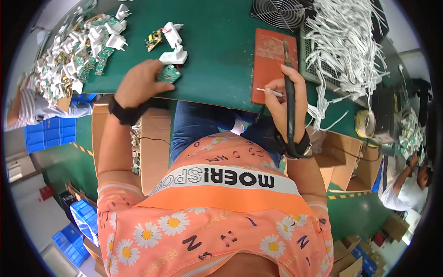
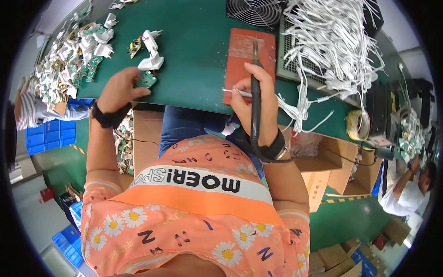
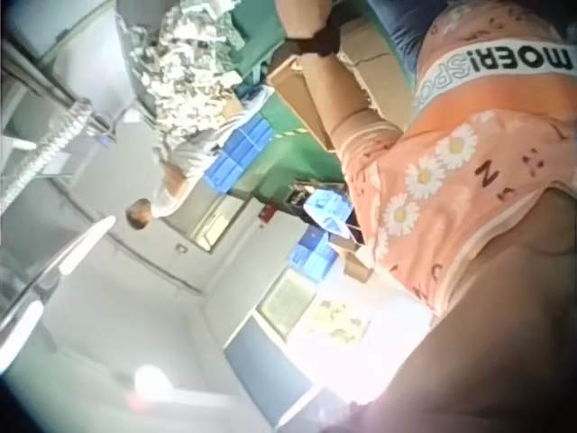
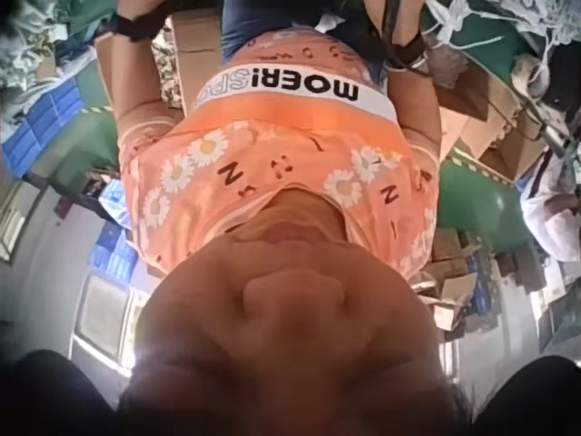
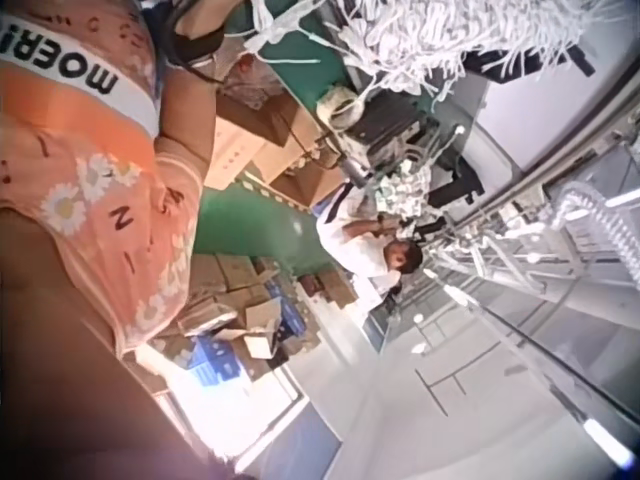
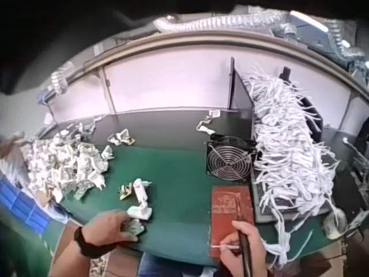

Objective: Soldering wires onto small circuit boards at a manual assembly station.

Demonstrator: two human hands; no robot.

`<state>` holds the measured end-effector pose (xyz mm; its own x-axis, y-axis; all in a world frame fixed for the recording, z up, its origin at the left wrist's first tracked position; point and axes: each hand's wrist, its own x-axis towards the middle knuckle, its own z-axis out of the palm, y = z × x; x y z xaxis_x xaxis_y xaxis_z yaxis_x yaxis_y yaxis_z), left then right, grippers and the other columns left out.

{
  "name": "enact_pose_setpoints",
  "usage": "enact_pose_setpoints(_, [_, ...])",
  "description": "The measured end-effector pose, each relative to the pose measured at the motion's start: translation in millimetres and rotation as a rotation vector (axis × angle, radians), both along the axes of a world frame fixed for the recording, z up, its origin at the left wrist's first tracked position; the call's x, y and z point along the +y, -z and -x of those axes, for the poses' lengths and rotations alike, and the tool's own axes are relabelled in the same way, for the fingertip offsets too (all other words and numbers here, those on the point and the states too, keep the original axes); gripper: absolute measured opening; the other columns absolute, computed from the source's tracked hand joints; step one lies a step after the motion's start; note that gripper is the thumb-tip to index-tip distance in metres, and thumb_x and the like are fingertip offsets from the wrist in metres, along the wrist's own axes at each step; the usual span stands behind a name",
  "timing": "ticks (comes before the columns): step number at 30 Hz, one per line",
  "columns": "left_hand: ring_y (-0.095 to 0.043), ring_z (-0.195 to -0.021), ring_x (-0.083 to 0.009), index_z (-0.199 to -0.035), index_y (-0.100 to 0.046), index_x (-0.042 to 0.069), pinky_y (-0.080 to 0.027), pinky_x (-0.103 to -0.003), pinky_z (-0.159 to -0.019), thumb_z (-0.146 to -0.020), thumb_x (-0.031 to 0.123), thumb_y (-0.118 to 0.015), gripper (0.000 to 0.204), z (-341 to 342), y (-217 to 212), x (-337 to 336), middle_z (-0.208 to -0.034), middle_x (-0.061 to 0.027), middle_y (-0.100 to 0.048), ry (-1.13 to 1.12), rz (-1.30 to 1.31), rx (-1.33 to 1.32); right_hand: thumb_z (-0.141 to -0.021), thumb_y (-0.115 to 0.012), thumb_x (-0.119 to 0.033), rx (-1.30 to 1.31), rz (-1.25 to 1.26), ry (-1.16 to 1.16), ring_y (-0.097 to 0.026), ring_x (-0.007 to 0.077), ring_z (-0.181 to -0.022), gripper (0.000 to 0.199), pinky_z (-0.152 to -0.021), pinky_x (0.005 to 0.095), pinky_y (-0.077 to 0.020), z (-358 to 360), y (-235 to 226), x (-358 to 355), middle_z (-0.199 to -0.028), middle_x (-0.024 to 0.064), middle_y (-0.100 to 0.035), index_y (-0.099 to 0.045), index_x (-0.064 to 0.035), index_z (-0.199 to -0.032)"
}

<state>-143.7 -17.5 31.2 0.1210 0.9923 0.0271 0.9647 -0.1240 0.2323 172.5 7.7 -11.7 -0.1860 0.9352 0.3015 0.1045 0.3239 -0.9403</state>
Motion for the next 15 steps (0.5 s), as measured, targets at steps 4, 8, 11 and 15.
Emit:
enact_pose_setpoints(4, [-0.057, -0.076, -0.0335, -0.079, -0.053, 0.001, -0.045, -0.04, -0.064, -0.071, 0.026, -0.073, 0.033, -64, 5, -5, -0.08, -0.0174, -0.057, -0.035, 0.076, -0.016, -0.076, -0.06, 0.006, -0.014, -0.062, 0.052, -0.055, 0.0083, -0.069, 0.05, -0.062, 0.021, -0.046, 4, -1, 0, -0.079, 0.0048, -0.058, -0.042, -0.004, -0.122])
enact_pose_setpoints(8, [-0.057, -0.076, -0.0317, -0.086, -0.057, 0.002, -0.046, -0.037, -0.065, -0.074, 0.018, -0.067, 0.022, -86, -3, -9, -0.085, -0.015, -0.058, 0.144, 0.043, -0.176, -0.074, -0.059, 0.006, -0.035, -0.14, 0.133, -0.055, 0.0094, -0.066, 0.049, -0.061, 0.022, -0.0458, 6, 2, -1, -0.074, 0.003, -0.056, -0.042, -0.0052, -0.12])
enact_pose_setpoints(11, [-0.057, -0.078, -0.0296, -0.093, -0.058, 0.003, -0.046, -0.036, -0.066, -0.075, 0.011, -0.061, 0.02, -86, -7, -7, -0.09, -0.0114, -0.058, 0.341, -0.06, -0.176, -0.073, -0.057, 0.008, -0.016, -0.159, 0.203, -0.052, 0.0078, -0.063, 0.05, -0.058, 0.0211, -0.0439, 2, 4, -2, -0.071, 0.0017, -0.055, -0.043, -0.0059, -0.118])
enact_pose_setpoints(15, [-0.057, -0.079, -0.028, -0.104, -0.059, 0.005, -0.047, -0.035, -0.069, -0.073, 0.001, -0.055, 0.031, -87, 0, -5, -0.099, -0.0082, -0.057, 0.509, -0.086, -0.08, -0.07, -0.056, 0.009, 0.08, -0.131, 0.209, -0.048, 0.0059, -0.06, 0.052, -0.056, 0.0201, -0.0412, -1, 5, 0, -0.07, 0.0005, -0.053, -0.043, -0.0061, -0.118])
